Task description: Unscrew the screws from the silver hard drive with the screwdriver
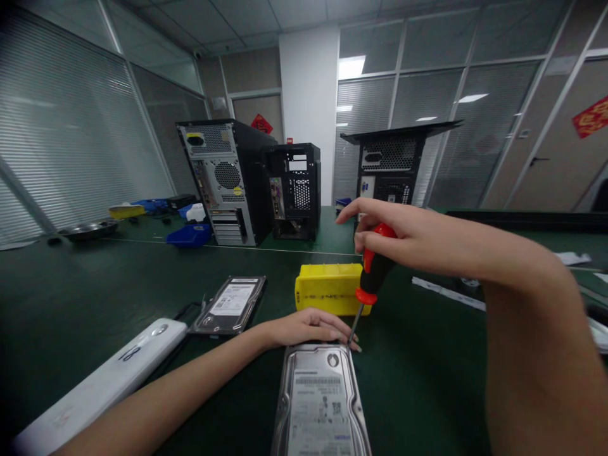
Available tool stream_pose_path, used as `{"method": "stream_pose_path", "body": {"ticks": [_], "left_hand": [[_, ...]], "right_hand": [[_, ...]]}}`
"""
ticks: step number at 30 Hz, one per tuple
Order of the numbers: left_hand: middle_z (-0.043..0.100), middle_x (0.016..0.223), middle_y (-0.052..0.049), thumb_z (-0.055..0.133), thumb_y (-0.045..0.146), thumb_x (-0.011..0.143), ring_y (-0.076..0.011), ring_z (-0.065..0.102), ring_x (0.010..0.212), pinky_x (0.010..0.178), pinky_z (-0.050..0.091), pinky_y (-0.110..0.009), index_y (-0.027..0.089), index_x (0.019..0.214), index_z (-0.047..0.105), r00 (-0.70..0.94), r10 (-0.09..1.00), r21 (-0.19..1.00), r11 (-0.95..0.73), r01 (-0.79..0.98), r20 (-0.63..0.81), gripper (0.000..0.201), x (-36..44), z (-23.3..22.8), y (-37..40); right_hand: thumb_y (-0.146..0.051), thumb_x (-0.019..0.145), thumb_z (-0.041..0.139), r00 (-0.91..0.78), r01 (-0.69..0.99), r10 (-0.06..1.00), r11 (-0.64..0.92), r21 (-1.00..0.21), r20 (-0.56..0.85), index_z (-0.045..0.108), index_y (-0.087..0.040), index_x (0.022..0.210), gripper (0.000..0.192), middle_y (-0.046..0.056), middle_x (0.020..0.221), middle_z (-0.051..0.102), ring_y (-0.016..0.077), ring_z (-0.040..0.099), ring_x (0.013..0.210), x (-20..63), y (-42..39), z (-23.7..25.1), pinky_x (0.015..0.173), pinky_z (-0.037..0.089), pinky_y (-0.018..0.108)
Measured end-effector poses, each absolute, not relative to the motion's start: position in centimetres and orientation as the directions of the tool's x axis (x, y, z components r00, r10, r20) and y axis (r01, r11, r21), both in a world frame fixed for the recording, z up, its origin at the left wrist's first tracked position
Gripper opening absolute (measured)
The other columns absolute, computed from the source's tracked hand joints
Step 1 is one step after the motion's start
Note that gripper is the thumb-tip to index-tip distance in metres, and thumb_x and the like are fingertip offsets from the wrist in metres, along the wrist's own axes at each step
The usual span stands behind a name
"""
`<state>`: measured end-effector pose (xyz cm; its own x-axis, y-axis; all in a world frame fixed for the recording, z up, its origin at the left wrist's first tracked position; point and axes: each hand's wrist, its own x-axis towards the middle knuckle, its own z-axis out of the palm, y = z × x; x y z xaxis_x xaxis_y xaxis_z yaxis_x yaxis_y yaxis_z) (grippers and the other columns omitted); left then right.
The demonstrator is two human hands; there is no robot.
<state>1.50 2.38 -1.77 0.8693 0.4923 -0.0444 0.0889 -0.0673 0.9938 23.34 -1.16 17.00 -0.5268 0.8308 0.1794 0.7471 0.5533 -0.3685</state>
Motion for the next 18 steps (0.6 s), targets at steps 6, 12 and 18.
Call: {"method": "stream_pose_path", "body": {"ticks": [6, 12, 18], "left_hand": [[0.066, 0.116, -0.007, 0.06, 0.036, 0.086, -0.0198, 0.057, 0.114, 0.101, 0.039, -0.037, 0.018, 0.116, 0.063, 0.877, 0.478, 0.993, -0.073, 0.093, -0.047, 0.035, 1.4, -1.8, 2.5], [0.065, 0.117, -0.007, 0.058, 0.033, 0.088, -0.0187, 0.057, 0.113, 0.102, 0.038, -0.036, 0.019, 0.116, 0.063, 0.89, 0.457, 0.991, -0.113, 0.071, -0.012, 0.033, 1.3, -2.2, 2.9], [0.065, 0.118, -0.007, 0.057, 0.035, 0.088, -0.0191, 0.057, 0.113, 0.102, 0.038, -0.037, 0.019, 0.117, 0.063, 0.89, 0.456, 0.989, -0.124, 0.082, -0.017, 0.033, 1.3, -1.9, 2.7]], "right_hand": [[-0.056, 0.084, 0.046, -0.449, 0.813, 0.862, 0.503, -0.293, 0.234, 0.047, -0.035, 0.132, 0.053, 0.004, 0.101, 0.071, 0.0304, 0.066, 0.089, 23.5, -1.7, 16.9, 0.071, 0.055, 0.042], [-0.059, 0.084, 0.043, -0.383, 0.866, 0.889, 0.441, -0.237, 0.252, 0.047, -0.033, 0.13, 0.053, 0.006, 0.1, 0.07, 0.0289, 0.066, 0.079, 22.7, -1.8, 16.9, 0.063, 0.052, 0.039], [-0.059, 0.085, 0.038, -0.387, 0.864, 0.88, 0.45, -0.225, 0.275, 0.054, -0.029, 0.121, 0.049, 0.006, 0.093, 0.069, 0.028, 0.064, 0.076, 22.6, -1.2, 16.9, 0.065, 0.05, 0.04]]}}
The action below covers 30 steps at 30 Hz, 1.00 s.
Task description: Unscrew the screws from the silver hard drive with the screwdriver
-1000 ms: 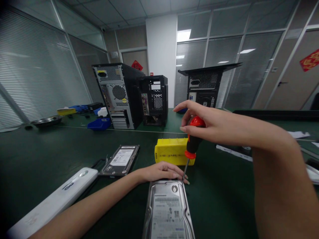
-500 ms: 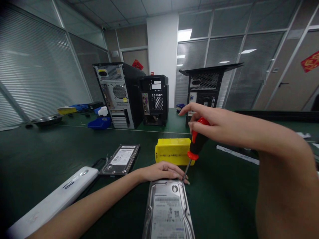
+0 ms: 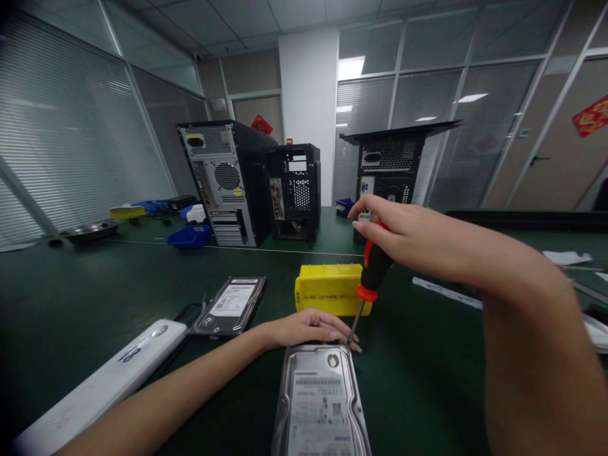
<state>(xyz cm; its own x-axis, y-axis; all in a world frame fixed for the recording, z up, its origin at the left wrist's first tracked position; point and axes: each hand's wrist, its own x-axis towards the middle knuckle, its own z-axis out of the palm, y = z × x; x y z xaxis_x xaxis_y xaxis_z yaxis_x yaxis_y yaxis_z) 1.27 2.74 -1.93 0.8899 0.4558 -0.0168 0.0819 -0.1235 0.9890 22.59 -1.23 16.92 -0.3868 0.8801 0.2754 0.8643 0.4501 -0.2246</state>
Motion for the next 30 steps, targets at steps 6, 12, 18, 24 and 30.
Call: {"method": "stream_pose_path", "body": {"ticks": [6, 12, 18, 24, 30], "left_hand": [[0.065, 0.117, -0.007, 0.058, 0.034, 0.087, -0.0191, 0.057, 0.112, 0.102, 0.039, -0.036, 0.018, 0.117, 0.063, 0.886, 0.463, 0.991, -0.113, 0.078, -0.017, 0.034, 1.3, -1.9, 2.7], [0.065, 0.117, -0.009, 0.058, 0.035, 0.087, -0.02, 0.058, 0.111, 0.101, 0.039, -0.037, 0.016, 0.116, 0.064, 0.887, 0.462, 0.99, -0.122, 0.07, -0.006, 0.035, 1.4, -1.9, 2.6], [0.066, 0.114, -0.009, 0.06, 0.036, 0.085, -0.0202, 0.058, 0.11, 0.101, 0.039, -0.037, 0.016, 0.114, 0.065, 0.874, 0.486, 0.992, -0.103, 0.071, -0.013, 0.035, 1.4, -1.6, 2.3], [0.067, 0.113, -0.009, 0.06, 0.034, 0.086, -0.0202, 0.059, 0.109, 0.101, 0.039, -0.037, 0.016, 0.114, 0.065, 0.874, 0.486, 0.993, -0.103, 0.057, 0.0, 0.034, 1.4, -1.3, 2.1], [0.066, 0.114, -0.009, 0.059, 0.034, 0.086, -0.0196, 0.059, 0.109, 0.101, 0.039, -0.037, 0.015, 0.115, 0.064, 0.888, 0.459, 0.995, -0.09, 0.04, 0.005, 0.034, 1.4, -1.7, 2.4]], "right_hand": [[-0.06, 0.084, 0.04, -0.411, 0.832, 0.862, 0.488, -0.264, 0.297, 0.047, -0.03, 0.129, 0.055, 0.008, 0.106, 0.064, 0.027, 0.062, 0.082, 22.5, -1.8, 16.9, 0.067, 0.053, 0.038], [-0.061, 0.083, 0.045, -0.456, 0.776, 0.857, 0.516, -0.363, 0.241, 0.04, -0.03, 0.136, 0.061, 0.011, 0.109, 0.061, 0.0298, 0.061, 0.089, 22.2, -2.4, 17.2, 0.069, 0.054, 0.04], [-0.053, 0.08, 0.057, -0.515, 0.683, 0.822, 0.565, -0.462, 0.244, 0.045, -0.032, 0.133, 0.059, 0.007, 0.107, 0.062, 0.0269, 0.062, 0.09, 23.0, -1.3, 17.1, 0.072, 0.055, 0.039], [-0.044, 0.075, 0.067, -0.558, 0.572, 0.791, 0.586, -0.574, 0.251, 0.051, -0.029, 0.127, 0.056, 0.005, 0.101, 0.064, 0.0251, 0.063, 0.093, 23.0, -0.9, 17.3, 0.072, 0.057, 0.037], [-0.041, 0.082, 0.061, -0.645, 0.511, 0.74, 0.604, -0.612, 0.192, 0.051, -0.032, 0.124, 0.044, 0.004, 0.12, 0.06, 0.0228, 0.06, 0.106, 23.1, -1.5, 17.5, 0.082, 0.054, 0.032]]}}
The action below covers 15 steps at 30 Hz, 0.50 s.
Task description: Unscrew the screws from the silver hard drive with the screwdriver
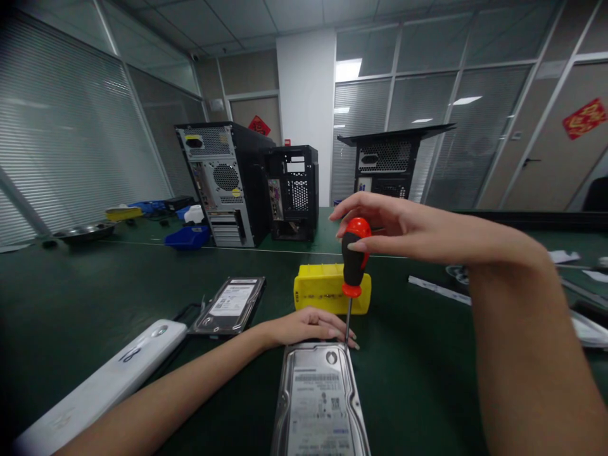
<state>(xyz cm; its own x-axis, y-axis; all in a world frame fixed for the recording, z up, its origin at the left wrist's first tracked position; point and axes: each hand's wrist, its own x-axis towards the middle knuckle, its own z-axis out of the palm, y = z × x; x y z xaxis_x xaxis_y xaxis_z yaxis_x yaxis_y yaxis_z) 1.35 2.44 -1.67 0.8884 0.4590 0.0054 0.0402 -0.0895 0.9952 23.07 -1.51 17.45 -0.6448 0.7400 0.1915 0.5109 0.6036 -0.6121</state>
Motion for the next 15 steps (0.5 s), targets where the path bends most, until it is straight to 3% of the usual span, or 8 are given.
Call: {"method": "stream_pose_path", "body": {"ticks": [8, 15], "left_hand": [[0.066, 0.116, -0.008, 0.058, 0.035, 0.088, -0.0197, 0.058, 0.111, 0.102, 0.038, -0.038, 0.017, 0.116, 0.063, 0.896, 0.443, 0.993, -0.106, 0.045, 0.007, 0.034, 1.4, -1.6, 2.5], [0.066, 0.115, -0.01, 0.061, 0.037, 0.085, -0.0207, 0.059, 0.11, 0.101, 0.039, -0.038, 0.015, 0.115, 0.064, 0.879, 0.477, 0.996, -0.078, 0.043, -0.001, 0.037, 1.4, -1.4, 2.2]], "right_hand": [[-0.038, 0.086, 0.057, -0.697, 0.53, 0.697, 0.66, -0.532, 0.17, 0.064, -0.024, 0.1, 0.022, 0.003, 0.098, 0.064, 0.0186, 0.062, 0.09, 21.3, -1.1, 17.4, 0.077, 0.051, 0.03], [-0.046, 0.084, 0.056, -0.669, 0.586, 0.735, 0.617, -0.525, 0.116, 0.06, -0.026, 0.111, 0.034, 0.005, 0.11, 0.063, 0.0222, 0.06, 0.097, 22.5, -1.7, 17.6, 0.081, 0.05, 0.032]]}}
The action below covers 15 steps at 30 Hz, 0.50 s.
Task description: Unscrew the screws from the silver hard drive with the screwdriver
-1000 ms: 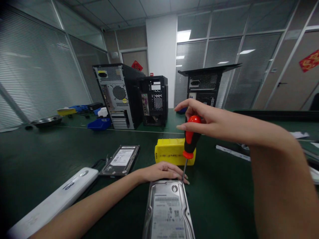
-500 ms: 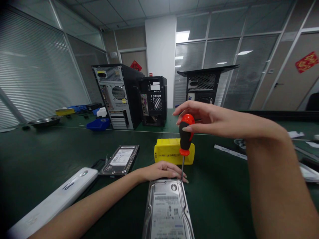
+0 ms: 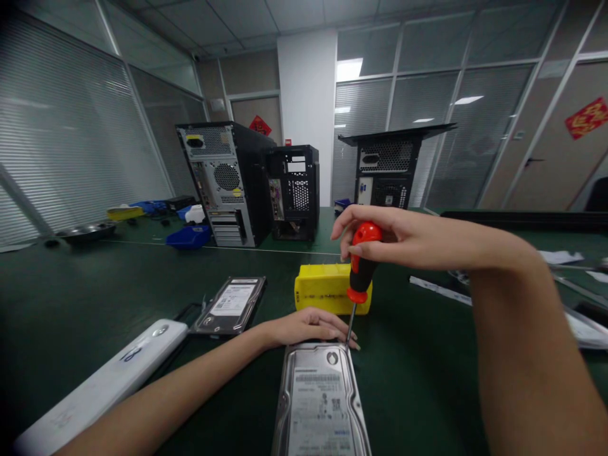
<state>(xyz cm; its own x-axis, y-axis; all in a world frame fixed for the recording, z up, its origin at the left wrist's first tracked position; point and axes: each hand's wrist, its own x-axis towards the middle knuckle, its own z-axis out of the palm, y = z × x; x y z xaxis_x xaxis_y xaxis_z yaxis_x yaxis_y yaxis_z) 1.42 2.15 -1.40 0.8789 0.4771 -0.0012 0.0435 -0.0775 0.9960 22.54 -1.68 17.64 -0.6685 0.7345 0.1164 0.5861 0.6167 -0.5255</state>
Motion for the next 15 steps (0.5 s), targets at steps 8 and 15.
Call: {"method": "stream_pose_path", "body": {"ticks": [8, 15], "left_hand": [[0.066, 0.115, -0.009, 0.06, 0.036, 0.086, -0.0203, 0.059, 0.11, 0.101, 0.039, -0.037, 0.016, 0.114, 0.065, 0.879, 0.478, 0.993, -0.104, 0.058, -0.001, 0.035, 1.4, -1.5, 2.2], [0.066, 0.115, -0.008, 0.06, 0.035, 0.086, -0.02, 0.058, 0.111, 0.102, 0.039, -0.037, 0.017, 0.114, 0.065, 0.879, 0.478, 0.993, -0.099, 0.063, -0.008, 0.034, 1.3, -1.5, 2.2]], "right_hand": [[-0.049, 0.085, 0.053, -0.615, 0.679, 0.783, 0.586, -0.442, 0.093, 0.064, -0.024, 0.106, 0.035, 0.006, 0.103, 0.066, 0.0226, 0.061, 0.091, 22.2, -1.8, 17.8, 0.078, 0.049, 0.034], [-0.048, 0.086, 0.051, -0.643, 0.671, 0.763, 0.604, -0.43, 0.068, 0.055, -0.033, 0.119, 0.036, 0.003, 0.115, 0.062, 0.0259, 0.059, 0.1, 24.1, -2.3, 17.7, 0.081, 0.052, 0.036]]}}
